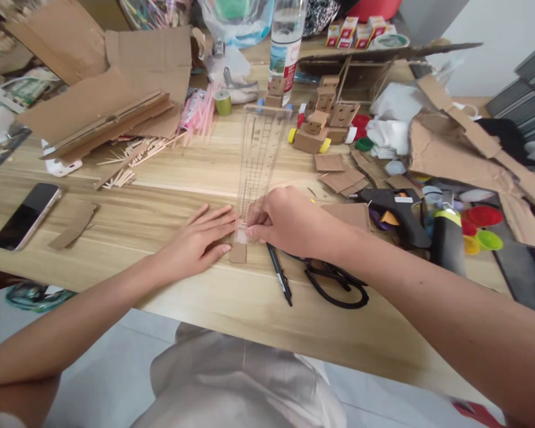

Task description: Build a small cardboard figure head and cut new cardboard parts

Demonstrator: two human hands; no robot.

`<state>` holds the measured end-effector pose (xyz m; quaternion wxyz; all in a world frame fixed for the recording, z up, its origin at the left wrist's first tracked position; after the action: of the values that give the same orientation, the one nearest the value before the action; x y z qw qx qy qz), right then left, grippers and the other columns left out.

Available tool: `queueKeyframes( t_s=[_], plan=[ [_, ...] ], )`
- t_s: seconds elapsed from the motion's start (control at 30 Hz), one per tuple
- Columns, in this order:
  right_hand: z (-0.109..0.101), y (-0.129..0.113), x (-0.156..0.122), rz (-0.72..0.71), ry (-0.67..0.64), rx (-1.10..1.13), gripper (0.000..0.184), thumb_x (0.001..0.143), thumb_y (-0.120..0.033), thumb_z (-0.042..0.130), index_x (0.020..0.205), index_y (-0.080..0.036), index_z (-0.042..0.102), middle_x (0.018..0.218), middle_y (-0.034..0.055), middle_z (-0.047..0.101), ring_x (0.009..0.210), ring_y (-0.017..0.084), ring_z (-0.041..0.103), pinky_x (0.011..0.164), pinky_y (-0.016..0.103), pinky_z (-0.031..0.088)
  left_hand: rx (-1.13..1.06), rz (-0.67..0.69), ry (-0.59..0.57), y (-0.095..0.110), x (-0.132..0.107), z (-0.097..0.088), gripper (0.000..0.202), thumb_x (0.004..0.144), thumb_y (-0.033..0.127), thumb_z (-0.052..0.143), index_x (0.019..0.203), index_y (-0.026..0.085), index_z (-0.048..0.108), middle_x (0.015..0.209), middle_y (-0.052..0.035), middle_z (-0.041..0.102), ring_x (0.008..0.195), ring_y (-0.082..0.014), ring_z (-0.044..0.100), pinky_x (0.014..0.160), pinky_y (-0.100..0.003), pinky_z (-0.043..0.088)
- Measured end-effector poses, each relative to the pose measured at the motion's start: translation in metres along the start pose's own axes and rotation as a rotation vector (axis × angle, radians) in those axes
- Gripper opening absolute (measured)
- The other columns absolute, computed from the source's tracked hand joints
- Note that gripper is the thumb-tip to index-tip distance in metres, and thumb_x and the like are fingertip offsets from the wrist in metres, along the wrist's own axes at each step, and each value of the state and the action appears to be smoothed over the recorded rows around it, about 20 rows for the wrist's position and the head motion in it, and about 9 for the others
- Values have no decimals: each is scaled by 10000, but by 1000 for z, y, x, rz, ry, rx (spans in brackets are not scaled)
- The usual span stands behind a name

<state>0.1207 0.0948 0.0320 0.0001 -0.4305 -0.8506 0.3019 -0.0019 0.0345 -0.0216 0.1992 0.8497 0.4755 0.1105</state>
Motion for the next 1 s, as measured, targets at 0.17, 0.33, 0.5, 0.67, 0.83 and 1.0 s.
queueKeyframes(
  t_s=[0.17, 0.33, 0.5, 0.67, 0.83, 1.0],
  plan=[
    [-1, 0, 0, -92, 70, 25, 150, 785, -120, 730, 728, -248, 783, 558, -42, 723, 579, 188, 720, 623, 286, 550, 5, 27, 36, 0, -1, -1, 507, 1025, 284, 508, 1530, 237, 509, 1589, -98, 540, 1559, -263, 388, 1292, -594, 251],
    [0, 4, -4, -63, 111, 92, 145, 798, -161, 743, 708, -269, 780, 658, -5, 784, 599, 216, 737, 612, 324, 575, -21, 96, 142, 1, -5, -5, 493, 1025, 294, 523, 1516, 250, 519, 1591, -107, 539, 1521, -274, 452, 1258, -581, 345],
    [3, 4, -7, -15, 91, 130, 148, 796, -126, 714, 724, -238, 779, 679, -5, 797, 652, 208, 764, 636, 296, 589, -29, 147, 270, 2, -12, -13, 389, 1038, 243, 480, 1395, 223, 632, 1430, -128, 684, 1360, -256, 623, 1179, -531, 478],
    [2, 4, -9, -43, 133, 168, 146, 776, -153, 707, 677, -250, 752, 652, -5, 783, 590, 220, 732, 609, 323, 587, 92, 174, 236, 6, -13, -9, 358, 1046, 233, 469, 1338, 193, 671, 1357, -133, 726, 1315, -244, 651, 1197, -519, 461],
    [-10, 11, -19, -36, 223, 235, 102, 767, -205, 683, 676, -244, 709, 640, 17, 754, 555, 215, 680, 572, 334, 544, 127, 184, 276, 8, -14, -9, 355, 1053, 233, 459, 1335, 195, 672, 1342, -129, 737, 1291, -234, 664, 1183, -506, 478],
    [-26, 39, -40, 38, 311, 226, 94, 802, -284, 650, 869, -243, 702, 577, 1, 674, 484, 189, 594, 496, 318, 472, 108, 222, 372, 12, -18, -15, 307, 1059, 244, 460, 1195, 192, 731, 1199, -126, 787, 1157, -237, 720, 1040, -473, 576]
  ],
)
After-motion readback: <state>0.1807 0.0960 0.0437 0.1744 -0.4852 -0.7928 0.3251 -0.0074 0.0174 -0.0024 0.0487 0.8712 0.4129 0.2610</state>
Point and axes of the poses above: each hand's wrist, its own x-axis towards the middle knuckle, its own z-axis out of the palm, y = z × x, the point moved 8 cm from there along x, towards the middle knuckle
